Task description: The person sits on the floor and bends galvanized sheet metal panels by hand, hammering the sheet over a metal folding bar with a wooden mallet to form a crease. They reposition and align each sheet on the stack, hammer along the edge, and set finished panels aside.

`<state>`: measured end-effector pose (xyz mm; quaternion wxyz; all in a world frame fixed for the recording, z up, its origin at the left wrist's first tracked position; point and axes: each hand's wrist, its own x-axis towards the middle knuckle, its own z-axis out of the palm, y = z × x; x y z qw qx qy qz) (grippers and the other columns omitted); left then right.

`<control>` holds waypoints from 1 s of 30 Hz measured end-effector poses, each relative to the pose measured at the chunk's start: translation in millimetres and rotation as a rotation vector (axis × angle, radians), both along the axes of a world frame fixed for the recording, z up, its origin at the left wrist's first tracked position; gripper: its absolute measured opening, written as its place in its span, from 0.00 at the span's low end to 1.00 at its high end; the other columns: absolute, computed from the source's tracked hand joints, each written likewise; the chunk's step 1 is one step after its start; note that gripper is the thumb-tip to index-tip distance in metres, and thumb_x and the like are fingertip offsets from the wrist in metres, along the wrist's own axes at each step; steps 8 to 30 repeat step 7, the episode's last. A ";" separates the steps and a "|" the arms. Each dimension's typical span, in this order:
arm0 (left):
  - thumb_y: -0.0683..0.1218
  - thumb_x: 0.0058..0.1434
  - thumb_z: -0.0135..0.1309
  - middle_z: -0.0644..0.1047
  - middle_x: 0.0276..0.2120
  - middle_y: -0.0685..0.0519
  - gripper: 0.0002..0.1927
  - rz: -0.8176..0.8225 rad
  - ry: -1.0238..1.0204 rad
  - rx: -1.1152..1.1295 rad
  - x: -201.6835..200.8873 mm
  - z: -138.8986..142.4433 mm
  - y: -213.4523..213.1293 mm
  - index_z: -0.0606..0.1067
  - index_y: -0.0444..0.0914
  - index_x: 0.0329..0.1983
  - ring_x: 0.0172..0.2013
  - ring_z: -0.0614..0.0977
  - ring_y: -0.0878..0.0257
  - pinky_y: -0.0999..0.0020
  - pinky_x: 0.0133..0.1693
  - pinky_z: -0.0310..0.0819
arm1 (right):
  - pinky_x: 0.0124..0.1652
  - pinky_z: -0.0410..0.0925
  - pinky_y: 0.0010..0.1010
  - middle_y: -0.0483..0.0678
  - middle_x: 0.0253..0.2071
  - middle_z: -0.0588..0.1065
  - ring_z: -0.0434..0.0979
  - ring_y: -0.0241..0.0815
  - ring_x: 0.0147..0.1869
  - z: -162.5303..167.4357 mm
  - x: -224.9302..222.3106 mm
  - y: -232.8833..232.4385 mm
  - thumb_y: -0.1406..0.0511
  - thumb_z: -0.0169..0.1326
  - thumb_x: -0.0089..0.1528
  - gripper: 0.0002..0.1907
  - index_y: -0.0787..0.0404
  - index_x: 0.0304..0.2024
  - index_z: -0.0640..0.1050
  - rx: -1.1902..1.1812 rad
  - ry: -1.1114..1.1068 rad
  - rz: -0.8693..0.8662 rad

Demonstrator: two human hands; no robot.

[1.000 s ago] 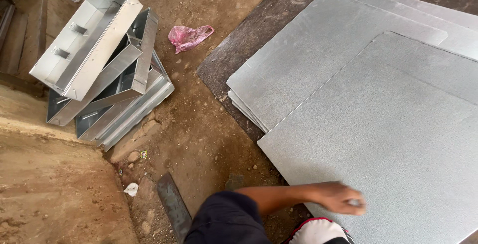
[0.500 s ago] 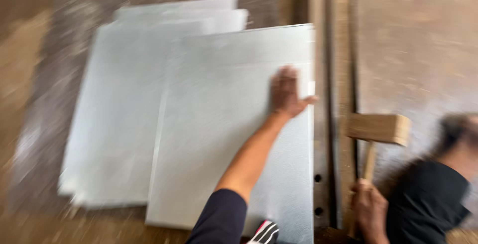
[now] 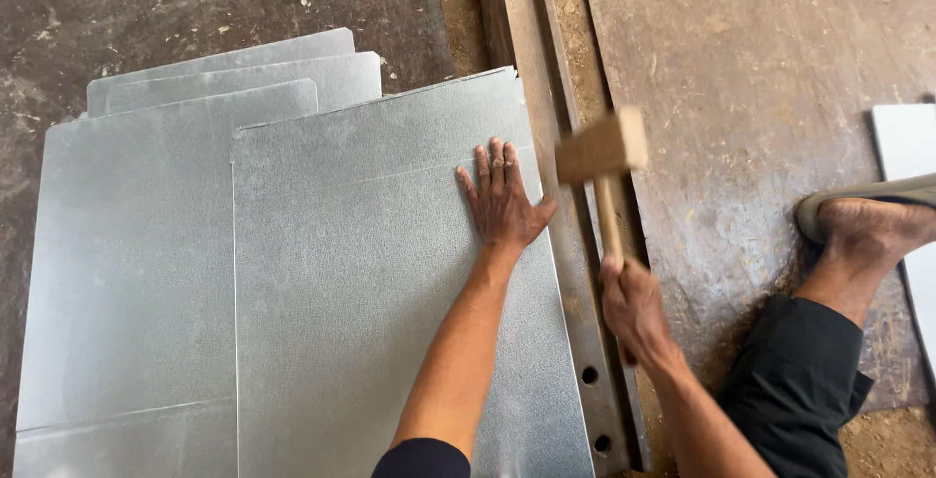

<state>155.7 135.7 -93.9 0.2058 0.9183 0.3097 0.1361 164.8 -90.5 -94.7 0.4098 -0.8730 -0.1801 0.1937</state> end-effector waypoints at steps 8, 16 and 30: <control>0.64 0.49 0.60 0.51 0.76 0.41 0.58 -0.001 0.071 0.076 -4.8 -13.2 -4.0 0.52 0.33 0.76 0.77 0.47 0.44 0.36 0.72 0.26 | 0.21 0.63 0.40 0.52 0.24 0.68 0.66 0.44 0.21 32.4 35.2 55.9 0.62 0.39 0.77 0.28 0.62 0.20 0.67 -0.026 -0.427 0.218; 0.64 0.49 0.60 0.51 0.76 0.41 0.58 -0.001 0.071 0.076 -4.8 -13.2 -4.0 0.52 0.33 0.76 0.77 0.47 0.44 0.36 0.72 0.26 | 0.21 0.63 0.40 0.52 0.24 0.68 0.66 0.44 0.21 32.4 35.2 55.9 0.62 0.39 0.77 0.28 0.62 0.20 0.67 -0.026 -0.427 0.218; 0.64 0.49 0.60 0.51 0.76 0.41 0.58 -0.001 0.071 0.076 -4.8 -13.2 -4.0 0.52 0.33 0.76 0.77 0.47 0.44 0.36 0.72 0.26 | 0.21 0.63 0.40 0.52 0.24 0.68 0.66 0.44 0.21 32.4 35.2 55.9 0.62 0.39 0.77 0.28 0.62 0.20 0.67 -0.026 -0.427 0.218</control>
